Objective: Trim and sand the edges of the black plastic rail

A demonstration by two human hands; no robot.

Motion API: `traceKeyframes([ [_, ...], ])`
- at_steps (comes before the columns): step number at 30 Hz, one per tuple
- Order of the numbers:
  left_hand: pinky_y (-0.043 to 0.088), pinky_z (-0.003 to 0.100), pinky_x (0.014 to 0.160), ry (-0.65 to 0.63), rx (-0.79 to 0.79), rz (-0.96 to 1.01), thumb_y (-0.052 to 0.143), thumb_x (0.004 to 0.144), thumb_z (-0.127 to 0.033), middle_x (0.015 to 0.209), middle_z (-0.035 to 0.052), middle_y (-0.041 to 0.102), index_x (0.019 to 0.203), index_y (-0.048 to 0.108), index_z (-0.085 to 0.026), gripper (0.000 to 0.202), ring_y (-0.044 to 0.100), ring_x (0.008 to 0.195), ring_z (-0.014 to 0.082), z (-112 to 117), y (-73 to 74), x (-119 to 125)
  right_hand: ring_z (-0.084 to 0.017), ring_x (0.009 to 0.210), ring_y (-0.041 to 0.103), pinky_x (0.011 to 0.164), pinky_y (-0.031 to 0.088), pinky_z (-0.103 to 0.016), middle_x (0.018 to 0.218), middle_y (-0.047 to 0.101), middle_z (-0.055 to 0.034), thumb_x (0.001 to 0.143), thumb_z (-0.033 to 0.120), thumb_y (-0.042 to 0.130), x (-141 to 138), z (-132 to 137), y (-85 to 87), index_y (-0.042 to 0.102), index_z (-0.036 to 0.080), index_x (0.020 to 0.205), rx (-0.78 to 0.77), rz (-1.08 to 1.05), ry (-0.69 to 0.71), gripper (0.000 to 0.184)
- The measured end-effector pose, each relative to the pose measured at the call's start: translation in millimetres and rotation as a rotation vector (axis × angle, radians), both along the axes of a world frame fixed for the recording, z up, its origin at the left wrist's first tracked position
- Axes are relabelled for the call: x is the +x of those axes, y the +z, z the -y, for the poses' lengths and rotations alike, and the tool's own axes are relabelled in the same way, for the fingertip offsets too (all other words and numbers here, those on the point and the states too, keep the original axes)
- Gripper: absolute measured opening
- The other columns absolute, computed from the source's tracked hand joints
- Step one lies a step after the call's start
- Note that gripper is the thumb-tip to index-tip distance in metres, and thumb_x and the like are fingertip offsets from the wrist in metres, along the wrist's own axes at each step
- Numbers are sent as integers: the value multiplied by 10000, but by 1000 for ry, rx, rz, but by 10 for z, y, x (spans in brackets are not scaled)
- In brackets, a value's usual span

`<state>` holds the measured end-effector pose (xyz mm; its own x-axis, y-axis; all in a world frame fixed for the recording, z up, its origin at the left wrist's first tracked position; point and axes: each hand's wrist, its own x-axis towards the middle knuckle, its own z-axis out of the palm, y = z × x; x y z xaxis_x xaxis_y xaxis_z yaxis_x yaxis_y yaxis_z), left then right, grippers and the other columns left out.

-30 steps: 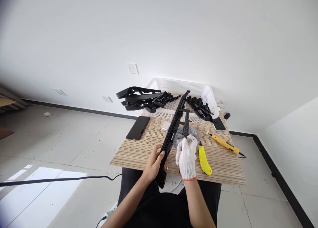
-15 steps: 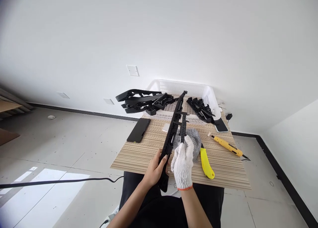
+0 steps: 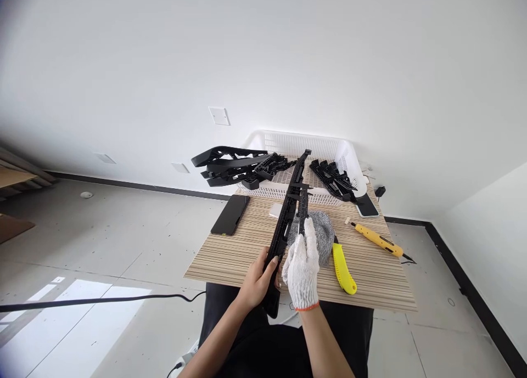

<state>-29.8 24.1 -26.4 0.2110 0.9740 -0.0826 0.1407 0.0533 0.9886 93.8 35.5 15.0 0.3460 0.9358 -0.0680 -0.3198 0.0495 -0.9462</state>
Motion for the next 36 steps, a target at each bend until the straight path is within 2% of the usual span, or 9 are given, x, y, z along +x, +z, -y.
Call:
traceKeyframes([
  [3,466,300,625,8,15,-11,445,992,-522,638,-32,610,969,474,-232,292,609,542,173,-4,-2,-3,-165,695,649,498,546,-254,869,676,-16,875,634,591,-7,-14,-13,464,403,1444,-25,-45,32,626],
  [6,466,295,627,19,11,-1,442,995,-516,620,-33,607,975,474,-231,288,606,550,172,-10,1,-6,-97,495,535,411,451,-190,708,602,57,884,545,620,10,-33,32,367,418,1505,-100,-136,121,682],
  [8,473,296,625,24,7,17,435,998,-520,673,-25,624,982,473,-228,295,604,545,161,-12,8,-9,-66,447,487,399,413,-164,701,597,79,877,484,657,35,-64,87,318,425,1519,-130,-170,190,728],
  [10,482,299,610,22,-2,54,438,992,-535,722,-20,625,986,474,-227,310,598,531,153,-13,18,-14,-62,442,494,393,403,-163,722,615,75,867,455,676,67,-116,135,353,391,1491,-111,-157,210,705],
  [14,494,307,586,15,-25,122,465,969,-565,746,-16,614,991,487,-227,340,595,520,156,-11,23,-25,-74,430,524,364,397,-173,719,627,71,847,415,703,142,-263,164,490,288,1277,-45,-103,151,497],
  [19,506,309,581,-17,-27,113,461,968,-572,769,-12,621,944,466,-229,344,615,525,160,-16,6,-36,-76,385,518,322,380,-176,689,631,84,809,408,742,170,-391,160,486,255,1053,-21,-105,150,385],
  [24,508,311,580,-50,-32,83,420,987,-567,851,23,695,1020,463,-229,342,645,541,172,-2,2,-35,-75,370,518,314,372,-172,694,650,81,829,441,726,38,-377,140,487,258,1077,-34,-80,92,390],
  [29,502,318,645,-69,3,65,370,1018,-515,689,-12,639,979,434,-231,294,601,543,170,19,-30,-50,-70,404,542,345,399,-168,738,674,65,877,452,690,-52,-325,91,500,262,1122,-12,-33,66,364],
  [36,480,317,652,-104,4,47,356,1018,-464,675,-8,627,1052,456,-220,266,597,571,180,18,-38,-66,-72,392,535,357,420,-184,741,680,55,881,460,683,-48,-284,89,507,255,1148,-23,7,20,379],
])
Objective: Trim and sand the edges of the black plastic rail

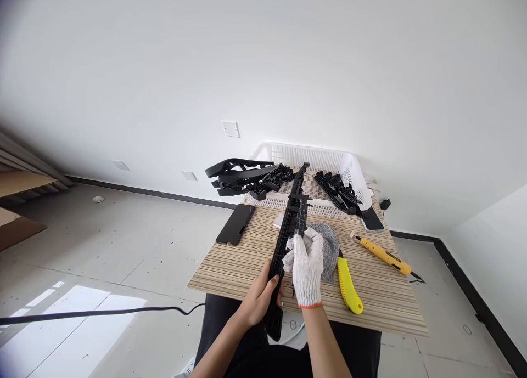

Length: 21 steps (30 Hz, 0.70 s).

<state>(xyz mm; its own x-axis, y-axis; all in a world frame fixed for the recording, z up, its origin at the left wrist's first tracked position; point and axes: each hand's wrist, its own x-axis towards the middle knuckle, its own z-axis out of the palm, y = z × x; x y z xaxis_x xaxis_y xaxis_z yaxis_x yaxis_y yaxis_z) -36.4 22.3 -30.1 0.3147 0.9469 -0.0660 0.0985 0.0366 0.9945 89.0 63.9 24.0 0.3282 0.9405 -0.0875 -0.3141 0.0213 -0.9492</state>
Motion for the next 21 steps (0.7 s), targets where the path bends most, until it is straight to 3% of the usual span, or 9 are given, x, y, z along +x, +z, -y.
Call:
traceKeyframes([
  [14,513,301,653,-29,14,-29,346,1022,-398,731,0,687,962,449,-222,212,642,571,169,-22,46,-25,-71,398,531,358,420,-178,734,681,55,838,459,723,17,60,12,532,249,1164,-2,-27,-58,433],
  [21,542,345,712,-55,5,-112,327,1019,-376,974,71,770,1016,424,-219,184,707,650,196,-36,52,-40,-79,380,541,352,419,-179,707,678,64,829,415,720,112,56,32,500,249,1131,30,-14,-104,408],
])
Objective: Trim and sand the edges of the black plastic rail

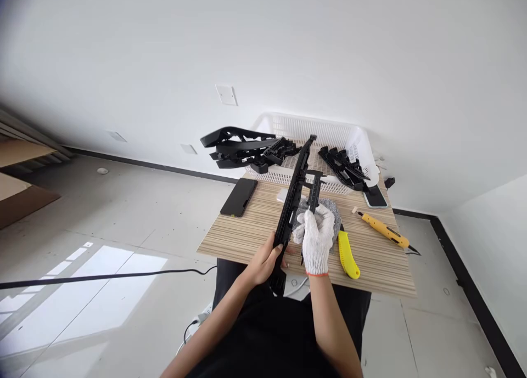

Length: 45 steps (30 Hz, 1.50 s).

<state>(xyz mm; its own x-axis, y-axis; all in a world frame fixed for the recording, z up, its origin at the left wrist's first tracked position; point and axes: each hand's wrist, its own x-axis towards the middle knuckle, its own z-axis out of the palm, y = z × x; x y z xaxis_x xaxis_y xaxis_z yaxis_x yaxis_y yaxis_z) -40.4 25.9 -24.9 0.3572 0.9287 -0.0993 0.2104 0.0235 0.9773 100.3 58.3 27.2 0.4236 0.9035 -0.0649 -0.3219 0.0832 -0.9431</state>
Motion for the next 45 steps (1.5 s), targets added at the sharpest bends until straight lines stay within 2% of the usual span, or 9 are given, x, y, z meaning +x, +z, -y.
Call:
traceKeyframes([
  [4,549,371,754,33,7,-30,348,1010,-391,1032,102,780,1042,393,-223,177,750,757,238,-4,-20,16,-83,384,549,339,413,-180,720,685,57,844,406,697,31,-6,-38,497,248,1115,5,14,26,372],
  [8,559,369,721,29,4,-3,344,1013,-427,1125,133,765,1096,384,-218,228,766,793,253,0,-41,32,-76,371,537,335,408,-177,713,680,65,856,388,683,37,-13,-64,495,249,1109,20,18,30,345],
  [15,553,379,827,62,49,-20,369,1008,-399,899,66,782,1036,381,-234,169,757,900,249,11,-56,35,-76,391,551,340,405,-168,713,673,74,868,391,681,38,-9,-49,482,260,1106,7,30,59,337],
  [21,543,381,828,72,78,-24,353,1017,-369,788,26,734,1048,379,-225,149,745,852,237,12,-78,31,-76,396,558,341,413,-170,727,682,69,883,384,664,38,-4,-57,486,260,1114,27,57,68,317],
  [25,535,394,914,59,89,21,346,1022,-378,783,32,727,1075,384,-219,172,725,1059,257,4,-83,17,-75,390,551,341,418,-174,725,680,73,890,387,659,41,0,-57,479,262,1120,27,73,82,317],
  [27,529,399,935,60,96,45,348,1021,-384,767,31,724,1092,397,-210,194,712,1100,261,4,-81,5,-74,394,554,345,422,-175,724,679,75,893,382,656,42,5,-54,477,260,1117,29,78,86,311],
  [30,561,379,831,52,43,119,354,1013,-407,738,9,710,1128,402,-197,245,748,857,234,12,-81,-12,-72,391,553,348,422,-176,725,678,76,895,375,652,36,16,-43,480,258,1114,32,87,79,301],
  [33,557,334,646,51,-57,156,359,1004,-447,734,-18,691,1154,390,-203,288,682,579,179,22,-79,-18,-70,399,555,353,422,-175,734,676,71,883,389,665,18,24,-29,494,258,1107,24,95,79,311],
  [45,559,332,612,62,-4,92,382,1003,-396,732,-11,701,1032,371,-229,170,682,562,190,27,-39,14,-78,378,533,319,396,-186,757,686,53,879,419,651,-61,-55,-28,524,263,1161,-57,149,57,346],
])
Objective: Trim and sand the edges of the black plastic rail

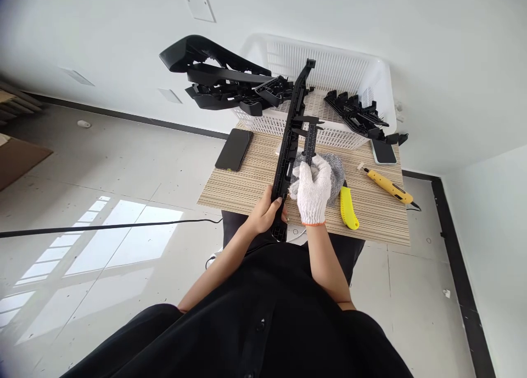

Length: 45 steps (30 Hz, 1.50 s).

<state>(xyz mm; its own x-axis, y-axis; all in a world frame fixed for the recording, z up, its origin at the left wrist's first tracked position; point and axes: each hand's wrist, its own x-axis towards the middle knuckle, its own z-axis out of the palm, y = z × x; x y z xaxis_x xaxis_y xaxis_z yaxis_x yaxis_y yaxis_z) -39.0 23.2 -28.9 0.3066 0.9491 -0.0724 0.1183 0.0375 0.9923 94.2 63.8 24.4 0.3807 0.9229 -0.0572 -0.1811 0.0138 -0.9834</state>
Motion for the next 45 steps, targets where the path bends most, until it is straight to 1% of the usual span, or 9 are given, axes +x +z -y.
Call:
traceKeyframes([
  [13,548,334,684,-8,28,-47,403,997,-407,753,-7,695,1134,407,-206,243,690,608,190,2,-17,-11,-60,348,477,298,341,-170,732,659,65,902,437,628,17,-3,23,506,282,1162,17,-28,39,326],
  [17,555,359,818,-76,78,-78,539,939,-497,942,51,723,1230,433,-189,437,728,805,222,1,-19,-59,-55,366,494,313,345,-158,735,666,65,897,435,628,42,-92,10,515,277,1153,28,-18,14,321],
  [21,549,394,918,-172,205,-110,764,778,-515,1125,99,672,1338,407,-194,737,678,1035,267,-4,-27,-99,-46,345,476,308,330,-156,726,661,74,898,417,619,50,-207,46,509,271,1133,40,-21,5,299],
  [24,536,420,952,-207,257,-110,881,629,-522,1165,108,636,1409,368,-200,987,641,1084,291,-7,-29,-110,-46,332,470,304,327,-161,723,656,76,900,391,614,45,-230,84,499,265,1136,42,-12,25,291],
  [27,532,410,947,-211,237,-101,907,596,-513,1131,89,646,1477,310,-205,1108,645,1069,283,-4,-20,-111,-51,329,470,304,330,-171,739,659,66,913,365,594,51,-160,116,486,263,1196,56,7,32,320],
  [32,534,384,934,-205,172,-126,873,669,-481,1090,64,680,1534,279,-239,1077,664,1051,269,-2,-11,-107,-61,321,442,295,308,-177,706,617,87,933,340,573,128,22,164,266,360,1508,94,-5,36,652],
  [37,532,399,974,-178,158,-98,853,703,-457,1117,78,688,1525,280,-224,1029,666,1085,273,-18,-43,-104,-46,327,401,283,312,-162,657,551,100,913,373,608,164,89,183,430,365,1399,61,-11,87,518],
  [41,554,400,949,-139,131,-63,845,713,-465,1110,89,700,1477,340,-205,952,680,1064,271,-19,-58,-99,-43,310,402,273,318,-159,645,552,111,910,404,622,125,184,157,449,343,1301,52,-23,77,433],
  [45,574,411,927,-129,77,-28,849,700,-497,1159,103,717,1438,415,-219,900,686,1112,300,-24,-61,-94,-56,269,405,246,298,-160,616,567,122,916,454,622,129,406,94,426,303,1193,-2,-33,90,371],
])
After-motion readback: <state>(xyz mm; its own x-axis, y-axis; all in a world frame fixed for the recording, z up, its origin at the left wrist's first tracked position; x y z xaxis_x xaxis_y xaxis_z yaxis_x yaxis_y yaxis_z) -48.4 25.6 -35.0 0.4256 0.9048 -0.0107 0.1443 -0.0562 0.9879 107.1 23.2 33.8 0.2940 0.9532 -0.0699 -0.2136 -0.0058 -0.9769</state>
